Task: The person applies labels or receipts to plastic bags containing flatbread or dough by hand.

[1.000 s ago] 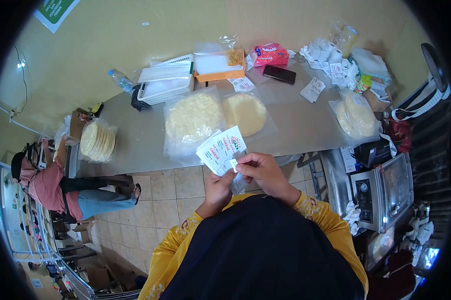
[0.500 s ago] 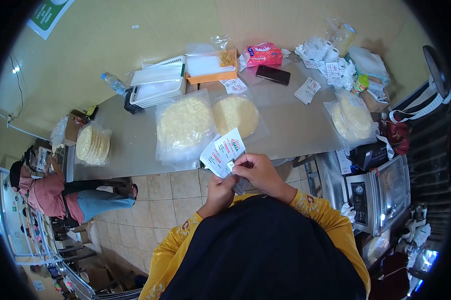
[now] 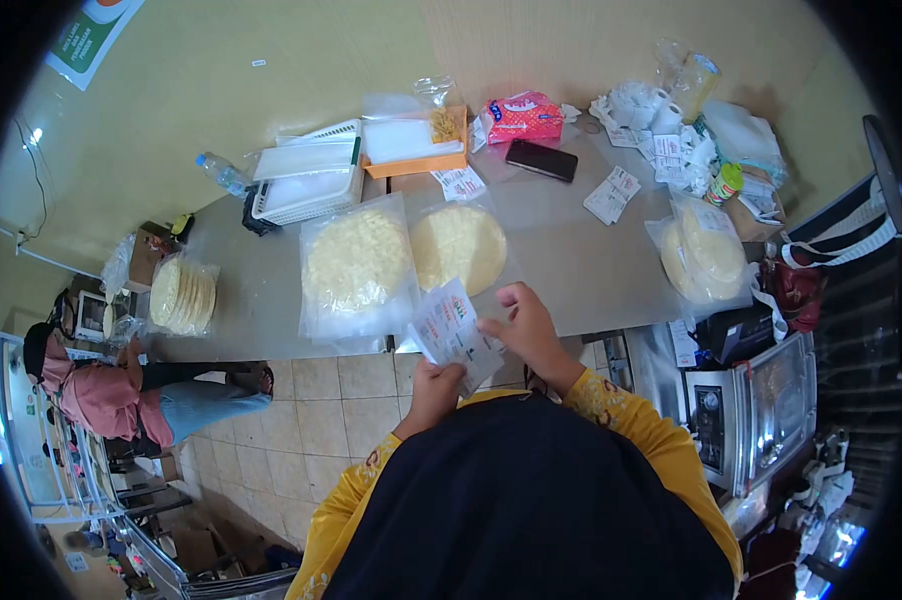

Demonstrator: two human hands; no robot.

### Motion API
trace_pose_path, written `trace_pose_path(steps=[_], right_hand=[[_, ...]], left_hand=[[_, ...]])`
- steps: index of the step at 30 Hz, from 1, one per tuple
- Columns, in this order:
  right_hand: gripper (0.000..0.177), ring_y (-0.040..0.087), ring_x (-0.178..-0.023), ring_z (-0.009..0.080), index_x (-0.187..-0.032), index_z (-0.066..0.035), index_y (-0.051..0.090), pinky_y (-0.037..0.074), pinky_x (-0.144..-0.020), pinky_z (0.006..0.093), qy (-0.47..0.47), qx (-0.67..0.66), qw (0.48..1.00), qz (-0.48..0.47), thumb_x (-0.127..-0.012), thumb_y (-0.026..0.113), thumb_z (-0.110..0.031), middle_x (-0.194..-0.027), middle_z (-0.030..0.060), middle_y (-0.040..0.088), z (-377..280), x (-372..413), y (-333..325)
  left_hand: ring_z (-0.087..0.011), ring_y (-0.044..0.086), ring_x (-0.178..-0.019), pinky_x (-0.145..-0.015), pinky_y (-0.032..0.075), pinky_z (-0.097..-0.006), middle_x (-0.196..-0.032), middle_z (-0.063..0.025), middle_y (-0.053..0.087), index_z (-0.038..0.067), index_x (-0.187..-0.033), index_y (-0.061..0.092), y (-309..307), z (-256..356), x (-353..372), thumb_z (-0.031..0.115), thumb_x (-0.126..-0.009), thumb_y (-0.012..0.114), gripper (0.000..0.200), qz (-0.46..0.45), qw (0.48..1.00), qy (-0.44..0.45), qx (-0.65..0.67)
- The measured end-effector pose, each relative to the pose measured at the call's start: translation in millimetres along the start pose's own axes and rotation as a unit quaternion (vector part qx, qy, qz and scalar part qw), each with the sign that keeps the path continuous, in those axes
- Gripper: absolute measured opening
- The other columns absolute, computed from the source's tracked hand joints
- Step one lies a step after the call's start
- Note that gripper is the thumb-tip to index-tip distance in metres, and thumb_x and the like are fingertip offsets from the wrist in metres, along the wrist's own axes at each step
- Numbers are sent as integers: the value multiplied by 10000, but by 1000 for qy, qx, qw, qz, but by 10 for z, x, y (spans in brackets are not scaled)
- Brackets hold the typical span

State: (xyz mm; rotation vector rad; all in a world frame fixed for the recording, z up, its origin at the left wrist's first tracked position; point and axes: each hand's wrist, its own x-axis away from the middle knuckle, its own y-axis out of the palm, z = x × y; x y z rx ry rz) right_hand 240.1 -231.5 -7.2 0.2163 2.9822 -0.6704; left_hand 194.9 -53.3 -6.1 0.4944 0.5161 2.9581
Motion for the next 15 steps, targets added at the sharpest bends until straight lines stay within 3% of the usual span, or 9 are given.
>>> trace_pose_path(steps=[4, 7, 11, 13, 15], right_hand=[[490, 582, -823, 317, -1026, -14, 523, 465, -737, 384, 53, 99, 989, 98, -683, 722, -303, -878, 161, 590, 1049, -204, 106], [444, 587, -799, 327, -977, -14, 551, 470, -718, 387, 206, 98, 973, 30, -699, 699, -327, -872, 170, 609, 1280, -411, 114], [365, 587, -713, 312, -783, 1, 574, 461, -653, 386, 169, 76, 982, -46, -694, 695, -332, -764, 174, 608, 1356, -650, 185], [342, 580, -657, 300, -697, 6, 564, 449, -613, 387, 159, 31, 982, -93, -698, 693, -311, -697, 169, 596, 1392, -760, 227], [313, 560, -615, 299, -693, 5, 562, 435, -589, 386, 111, -4, 992, -63, -708, 685, -283, -666, 167, 582, 1323, -801, 161]], left_hand=[[-239, 593, -926, -827, 463, -340, -1007, -131, 609, -55, -1092, 495, -125, -100, 16, -97, -714, 478, 381, 60, 996, -16, 57], [-241, 599, -907, -823, 467, -338, -994, -138, 617, -60, -1087, 496, -104, -21, 64, -91, -714, 483, 374, 112, 993, -43, 8], [-268, 593, -931, -854, 457, -358, -1039, -161, 603, -66, -1083, 490, -35, 102, 74, -104, -713, 471, 372, 131, 983, -108, -69], [-283, 584, -952, -866, 451, -369, -1059, -166, 592, -67, -1085, 487, -7, -14, 52, -114, -713, 462, 376, 130, 988, -75, 44], [-295, 576, -970, -876, 447, -378, -1077, -170, 582, -67, -1091, 485, 46, -31, 27, -124, -712, 454, 384, 131, 985, -56, 96]])
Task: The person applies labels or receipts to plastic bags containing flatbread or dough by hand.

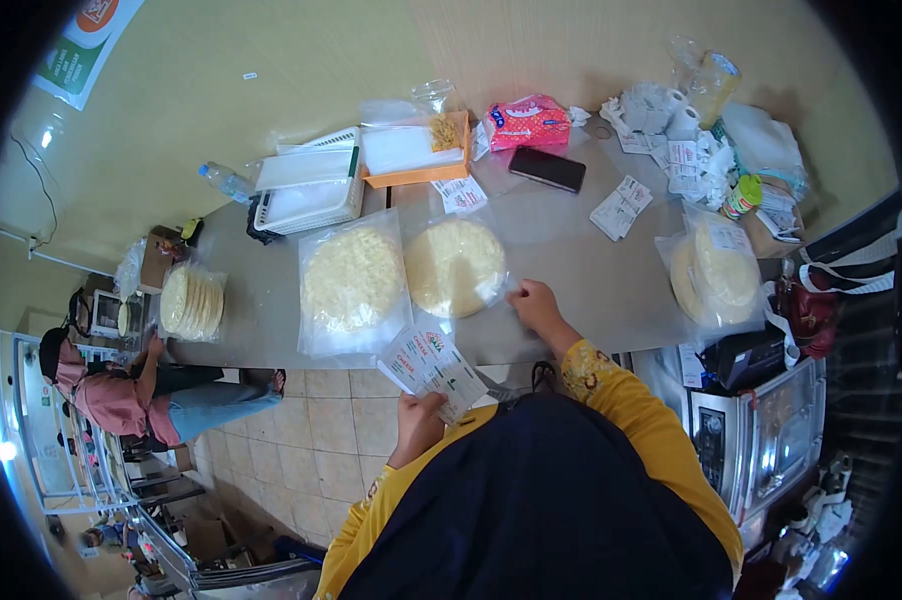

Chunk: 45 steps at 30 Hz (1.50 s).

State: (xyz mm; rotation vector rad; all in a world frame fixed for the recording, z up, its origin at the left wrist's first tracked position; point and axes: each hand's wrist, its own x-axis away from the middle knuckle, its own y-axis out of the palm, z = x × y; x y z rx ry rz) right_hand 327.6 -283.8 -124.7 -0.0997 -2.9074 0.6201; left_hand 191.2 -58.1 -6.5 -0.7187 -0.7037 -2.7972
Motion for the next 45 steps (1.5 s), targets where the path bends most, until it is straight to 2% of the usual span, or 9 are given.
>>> trace_pose_path(steps=[4, 8, 11, 14, 18, 24, 27, 34, 45], right_hand=[[240, 528, -568, 307, -710, -6, 562, 421, -564, 391, -59, -11, 996, 61, -730, 663, -223, -628, 155, 562, -450, 128, -511], [193, 549, -596, 315, -737, -14, 574, 439, -578, 388, -27, 142, 982, 124, -744, 650, -192, -646, 148, 571, -339, 312, -1115], [181, 569, -617, 312, -776, -13, 592, 465, -606, 367, -59, 204, 940, 267, -746, 648, -183, -667, 141, 586, -312, 589, -1237], [208, 592, -625, 248, -812, -2, 603, 480, -619, 329, -82, 32, 989, 122, -754, 661, -193, -700, 120, 611, -597, 890, -1082], [200, 565, -620, 88, -801, 1, 615, 456, -554, 255, 73, -233, 966, -89, -760, 696, -177, -712, 73, 629, -836, 1159, -634], [176, 535, -558, 83, -809, 5, 629, 439, -522, 242, 107, -236, 965, -30, -766, 687, -156, -633, 54, 608, -403, 1388, -288], [170, 540, -572, 85, -817, 1, 615, 441, -515, 235, 134, -156, 974, 92, -818, 640, -167, -693, 31, 609, -103, 1475, -536], [158, 606, -571, 150, -837, 2, 635, 496, -494, 280, 231, -334, 870, 281, -800, 636, -151, -726, 64, 629, 838, 1745, -1291], [165, 616, -520, 162, -794, 13, 633, 500, -444, 301, 283, -154, 923, 210, -790, 633, -152, -650, 83, 626, 1143, 1163, -1586]], left_hand=[[-316, 561, -1007, -913, 429, -417, -1107, -175, 571, -56, -1101, 491, 166, 68, -1, -139, -698, 447, 413, -11, 1000, -7, -6], [-328, 550, -1040, -937, 421, -441, -1135, -176, 560, -40, -1121, 493, 261, 78, -88, -150, -686, 445, 450, -61, 997, -35, 22], [-328, 544, -1058, -946, 418, -445, -1146, -175, 558, -28, -1142, 490, 388, 139, -104, -153, -681, 447, 479, -106, 990, -84, 41], [-327, 546, -1056, -944, 419, -456, -1151, -173, 557, -23, -1147, 490, 485, 158, -119, -150, -678, 455, 488, -161, 981, -103, 34], [-289, 577, -1002, -900, 450, -408, -1116, -160, 580, -30, -1142, 499, 450, 52, -139, -115, -714, 481, 437, -194, 973, -117, -45], [-315, 576, -1000, -880, 470, -407, -1084, -171, 592, -43, -1124, 492, 300, 12, -48, -110, -704, 492, 425, -204, 960, -163, -99], [-312, 585, -982, -882, 472, -404, -1068, -176, 602, -51, -1123, 481, 196, 17, -19, -94, -728, 480, 397, -199, 962, -165, -87], [-309, 587, -979, -900, 462, -408, -1081, -183, 602, -61, -1127, 465, 94, 166, 119, -85, -745, 465, 383, -196, 966, -158, -66], [-323, 560, -1034, -921, 446, -411, -1108, -206, 583, -49, -1197, 389, 68, 249, 202, -99, -750, 416, 450, -179, 968, -156, -76]])
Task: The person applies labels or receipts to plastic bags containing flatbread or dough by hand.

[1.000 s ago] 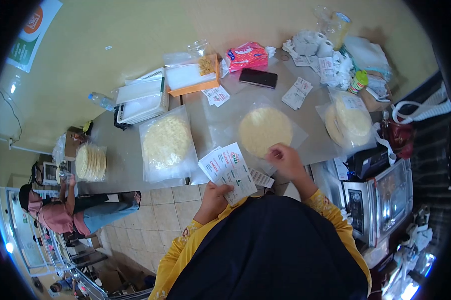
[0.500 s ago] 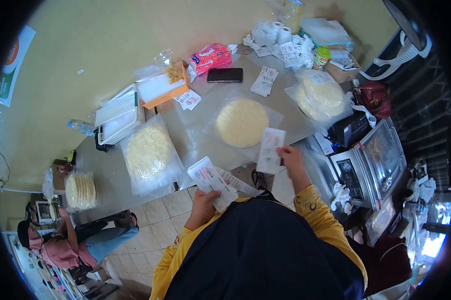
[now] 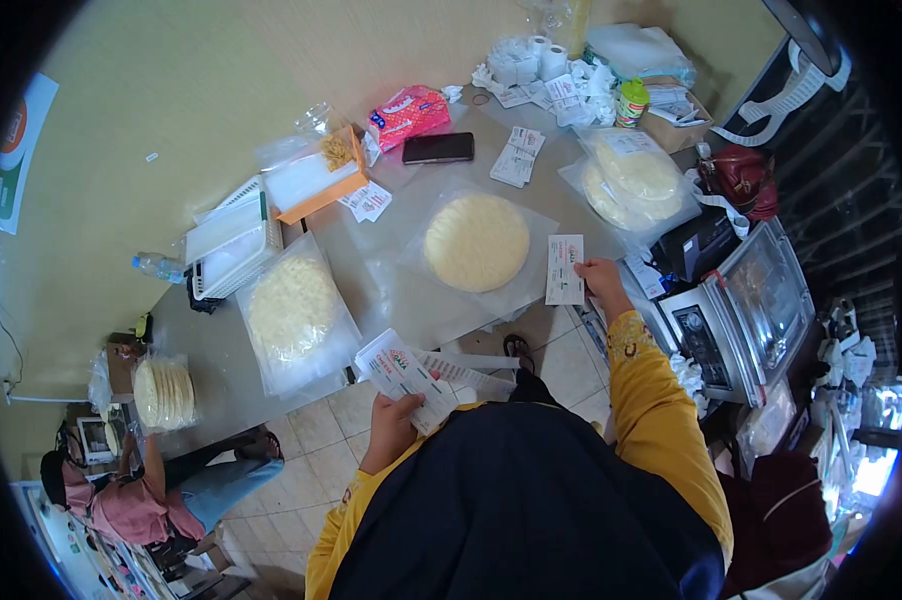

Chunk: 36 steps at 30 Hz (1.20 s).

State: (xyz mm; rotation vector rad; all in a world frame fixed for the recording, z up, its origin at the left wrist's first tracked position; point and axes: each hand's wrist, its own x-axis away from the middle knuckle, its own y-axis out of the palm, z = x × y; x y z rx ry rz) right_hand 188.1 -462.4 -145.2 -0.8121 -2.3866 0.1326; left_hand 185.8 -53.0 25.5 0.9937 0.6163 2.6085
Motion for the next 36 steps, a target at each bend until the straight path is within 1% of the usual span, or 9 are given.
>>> trace_pose_path(steps=[4, 7, 10, 19, 23, 26, 29, 32, 36], right_hand=[[160, 556, -437, 143, -766, 1, 632, 419, -371, 283, 17, 14, 1000, -11, -788, 639, -157, -594, 73, 598, -215, 58, 11], [136, 435, -377, 103, -807, -23, 626, 321, -333, 254, 17, 1, 998, -54, -807, 629, -159, -612, 40, 581, -225, -41, -36], [132, 400, -371, 83, -839, -29, 626, 304, -336, 246, -11, 11, 988, -151, -811, 629, -158, -585, 16, 558, -211, -148, -67], [102, 498, -446, 102, -810, -29, 626, 428, -427, 235, 37, -93, 970, -221, -797, 641, -129, -598, 13, 563, -586, 38, 403], [109, 582, -521, 159, -845, -9, 619, 499, -493, 268, 25, -260, 947, -189, -796, 632, -106, -674, 61, 606, -448, -97, 673], [145, 608, -557, 186, -876, 28, 598, 515, -504, 278, 41, -234, 950, -204, -789, 623, -86, -703, 96, 608, -614, 54, 912], [162, 614, -565, 201, -877, 55, 585, 521, -501, 286, 35, -221, 953, -204, -780, 615, -71, -718, 121, 610, -797, 101, 1134], [147, 605, -575, 195, -856, 21, 585, 518, -508, 284, 70, -258, 949, -166, -811, 612, -116, -722, 115, 606, -728, -60, 1421], [161, 591, -530, 188, -810, 13, 571, 504, -466, 279, 59, -204, 966, -147, -824, 604, -144, -651, 94, 581, -778, -105, 1518]], left_hand=[[-320, 554, -1048, -928, 440, -413, -1113, -215, 578, -47, -1205, 376, -35, -36, -63, -103, -748, 412, 462, 4, 1000, 13, 2], [-316, 559, -1039, -931, 439, -412, -1113, -217, 577, -50, -1200, 379, 21, -25, -111, -101, -748, 418, 457, 17, 1000, 20, 0], [-312, 570, -1016, -918, 449, -408, -1111, -218, 577, -54, -1188, 387, 85, -17, -177, -99, -749, 427, 443, 28, 999, 22, -1], [-309, 594, -951, -864, 485, -394, -1072, -197, 599, -68, -1134, 438, 191, -31, -418, -77, -750, 468, 385, 66, 996, 39, -34], [-297, 605, -920, -849, 492, -382, -1058, -182, 610, -76, -1117, 459, 338, 53, -436, -67, -753, 469, 364, 63, 994, 65, -60], [-285, 607, -912, -850, 491, -373, -1056, -180, 613, -79, -1130, 452, 360, 47, -449, -64, -753, 469, 377, 73, 995, 64, -19], [-281, 603, -930, -859, 485, -367, -1058, -186, 612, -78, -1163, 422, 266, 28, -464, -63, -754, 469, 412, 80, 993, 63, -55], [-278, 600, -944, -864, 482, -363, -1059, -176, 615, -74, -1172, 414, 314, 60, -456, -57, -762, 470, 415, 95, 992, 67, -58], [-273, 600, -947, -860, 483, -355, -1063, -167, 615, -70, -1156, 434, 268, 62, -434, -54, -765, 476, 394, 105, 990, 67, -60]])
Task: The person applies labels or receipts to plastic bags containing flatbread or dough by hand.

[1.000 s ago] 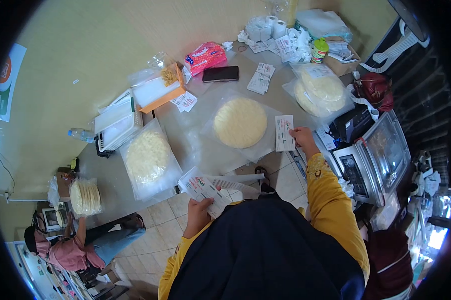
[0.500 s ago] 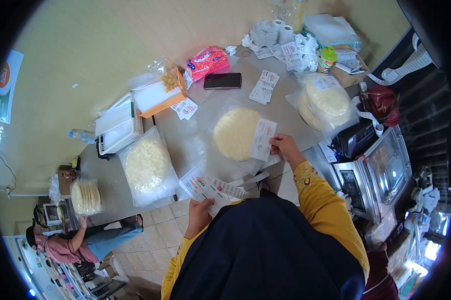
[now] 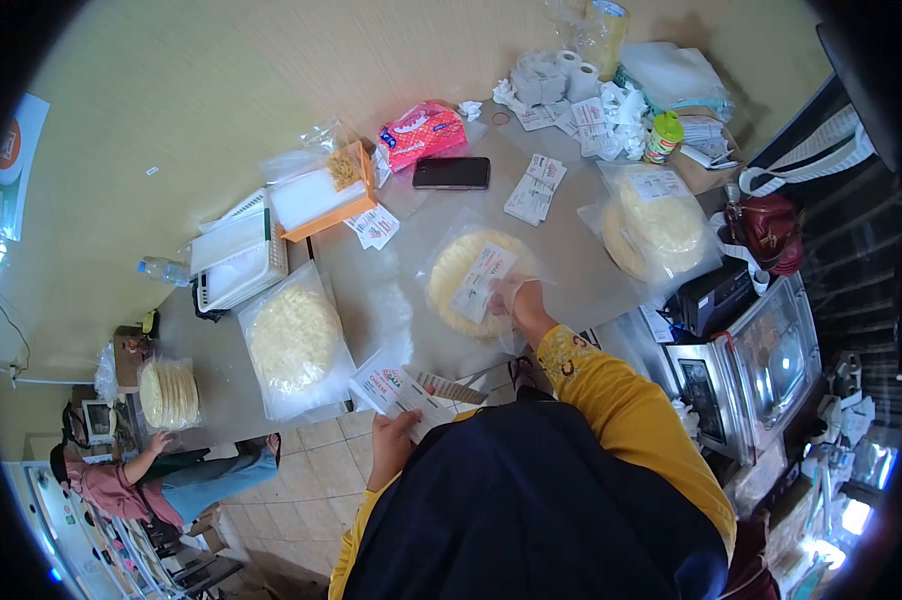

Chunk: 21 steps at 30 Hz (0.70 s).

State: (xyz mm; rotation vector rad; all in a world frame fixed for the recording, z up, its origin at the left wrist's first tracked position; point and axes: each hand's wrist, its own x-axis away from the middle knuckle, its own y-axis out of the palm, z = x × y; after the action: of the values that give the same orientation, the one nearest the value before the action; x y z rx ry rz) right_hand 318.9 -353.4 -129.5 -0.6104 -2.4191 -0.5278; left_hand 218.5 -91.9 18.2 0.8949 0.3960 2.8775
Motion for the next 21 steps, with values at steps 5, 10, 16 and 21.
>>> trace_pose_path(steps=[5, 10, 16, 21], right_hand=[[192, 573, -476, 184, -791, 12, 565, 498, -441, 285, -32, 54, 998, 4, -829, 605, -172, -626, 91, 571, -83, 115, 4], [213, 589, -491, 196, -864, 23, 571, 507, -453, 291, 6, -5, 1000, 15, -840, 583, -189, -665, 112, 599, -13, 19, 53], [277, 630, -638, 242, -971, 23, 556, 547, -598, 340, 6, 0, 999, -45, -857, 535, -228, -787, 144, 633, 12, 247, -213], [294, 624, -793, 291, -1075, 26, 512, 531, -674, 380, -13, -367, 930, -33, -870, 520, -184, -956, 189, 607, 138, 522, -475]], left_hand=[[-274, 600, -949, -866, 478, -358, -1063, -170, 615, -65, -1149, 442, -70, 11, 23, -55, -765, 480, 386, -5, 1000, -12, 9], [-274, 603, -942, -862, 481, -358, -1058, -168, 617, -69, -1141, 446, -214, -43, 26, -51, -767, 481, 377, -22, 1000, 6, -4], [-273, 599, -948, -863, 478, -354, -1056, -169, 617, -74, -1145, 437, -327, 50, 140, -54, -765, 474, 383, -21, 1000, 7, -20], [-277, 598, -951, -866, 475, -357, -1061, -174, 614, -78, -1150, 432, -472, 81, 168, -62, -760, 460, 392, -32, 999, 9, -32]])
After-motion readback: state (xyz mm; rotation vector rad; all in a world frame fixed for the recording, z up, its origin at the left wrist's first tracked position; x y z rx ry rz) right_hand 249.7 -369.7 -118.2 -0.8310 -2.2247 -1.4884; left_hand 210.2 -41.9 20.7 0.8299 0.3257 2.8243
